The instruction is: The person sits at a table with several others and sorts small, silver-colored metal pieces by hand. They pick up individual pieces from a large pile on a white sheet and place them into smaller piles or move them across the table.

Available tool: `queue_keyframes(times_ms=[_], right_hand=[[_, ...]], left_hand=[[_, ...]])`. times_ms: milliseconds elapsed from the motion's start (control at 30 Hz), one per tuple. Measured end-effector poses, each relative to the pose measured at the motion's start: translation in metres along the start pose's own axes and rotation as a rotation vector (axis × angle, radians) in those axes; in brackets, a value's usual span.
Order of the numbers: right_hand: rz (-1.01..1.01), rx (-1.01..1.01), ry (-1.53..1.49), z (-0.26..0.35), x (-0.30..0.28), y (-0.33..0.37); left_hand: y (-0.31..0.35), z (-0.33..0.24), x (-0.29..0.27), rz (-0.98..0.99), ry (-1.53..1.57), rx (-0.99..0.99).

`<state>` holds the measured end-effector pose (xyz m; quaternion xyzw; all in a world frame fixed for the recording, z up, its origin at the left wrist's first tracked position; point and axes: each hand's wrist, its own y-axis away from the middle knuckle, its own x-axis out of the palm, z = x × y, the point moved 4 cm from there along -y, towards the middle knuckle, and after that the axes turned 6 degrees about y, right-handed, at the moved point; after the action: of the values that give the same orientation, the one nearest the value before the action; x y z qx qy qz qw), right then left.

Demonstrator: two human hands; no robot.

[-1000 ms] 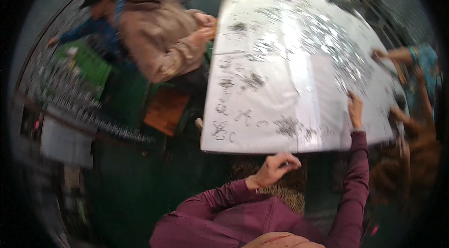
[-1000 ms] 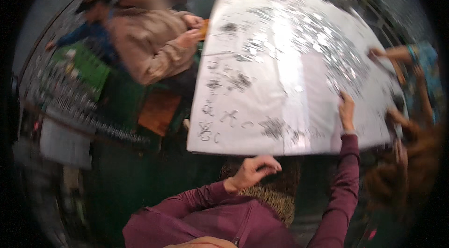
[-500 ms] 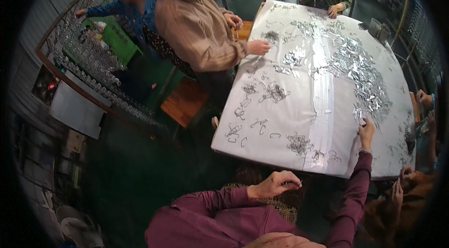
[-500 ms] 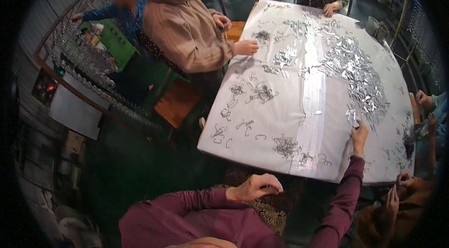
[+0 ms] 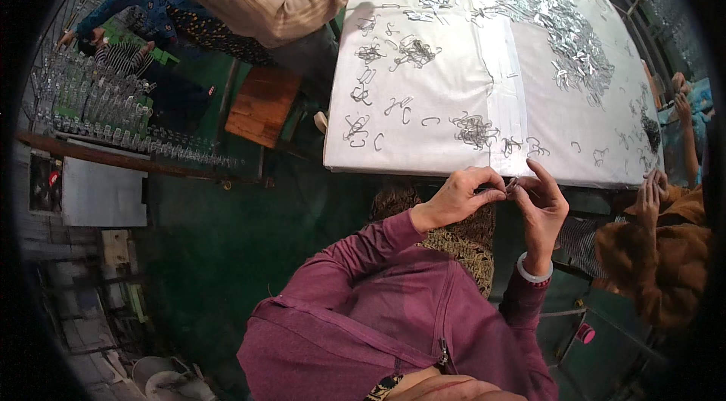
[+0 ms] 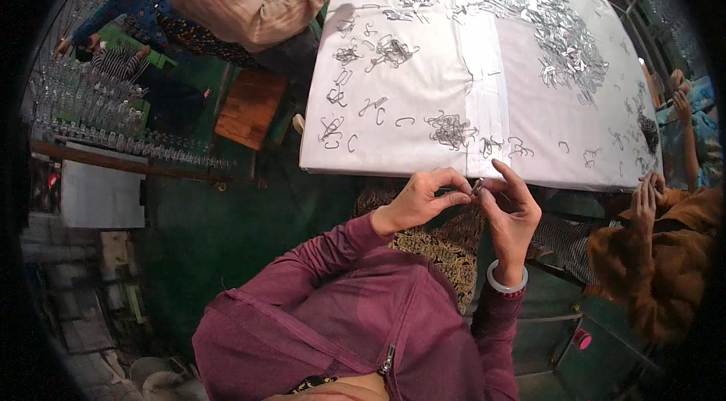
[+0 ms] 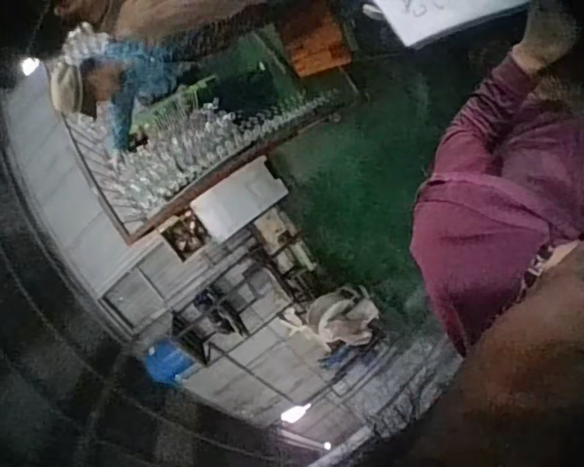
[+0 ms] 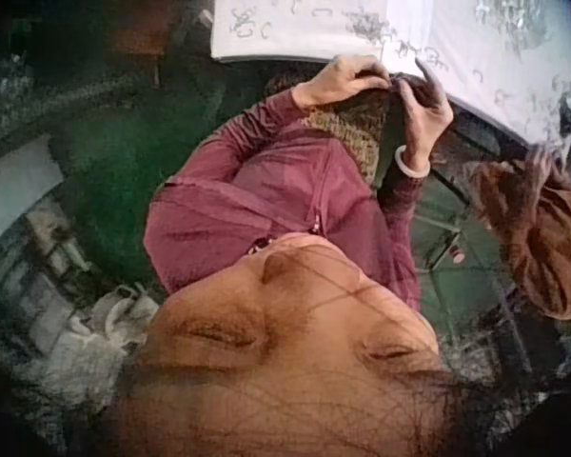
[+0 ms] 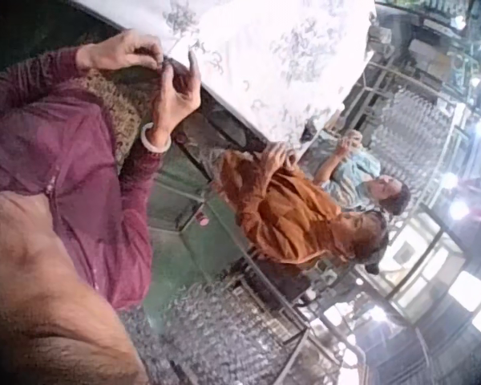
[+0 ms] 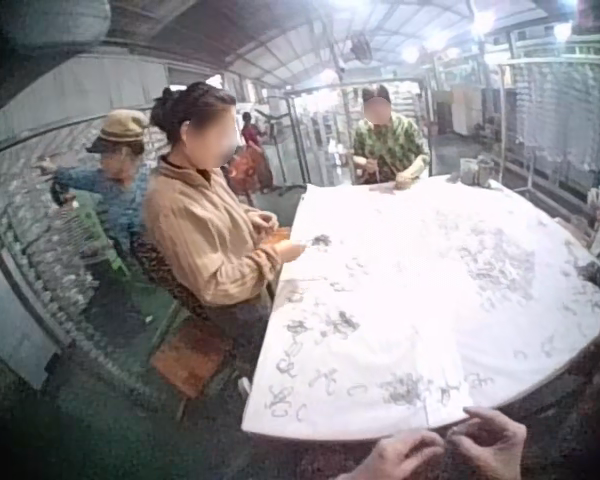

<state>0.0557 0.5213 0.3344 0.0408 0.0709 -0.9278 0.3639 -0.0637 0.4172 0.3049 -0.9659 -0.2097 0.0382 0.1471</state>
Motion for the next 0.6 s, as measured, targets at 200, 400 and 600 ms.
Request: queue_keyframes(times_ms=[200, 400, 600], right_hand=[[-0.138, -0.030, -0.106, -0.009, 0.002, 0.005], [-0.126, -0.039, -0.219, -0.026, 0.011, 0.008], [-0.097, 0.024, -0.243, -0.027, 0.010, 0.011]], left_hand=[[0.003, 0.004, -0.002, -0.024, -0.117, 0.037], [0.000, 0.020, -0.032, -0.114, -0.169, 0.056], [-0.080, 0.089, -0.200, -0.568, -0.532, -0.243]])
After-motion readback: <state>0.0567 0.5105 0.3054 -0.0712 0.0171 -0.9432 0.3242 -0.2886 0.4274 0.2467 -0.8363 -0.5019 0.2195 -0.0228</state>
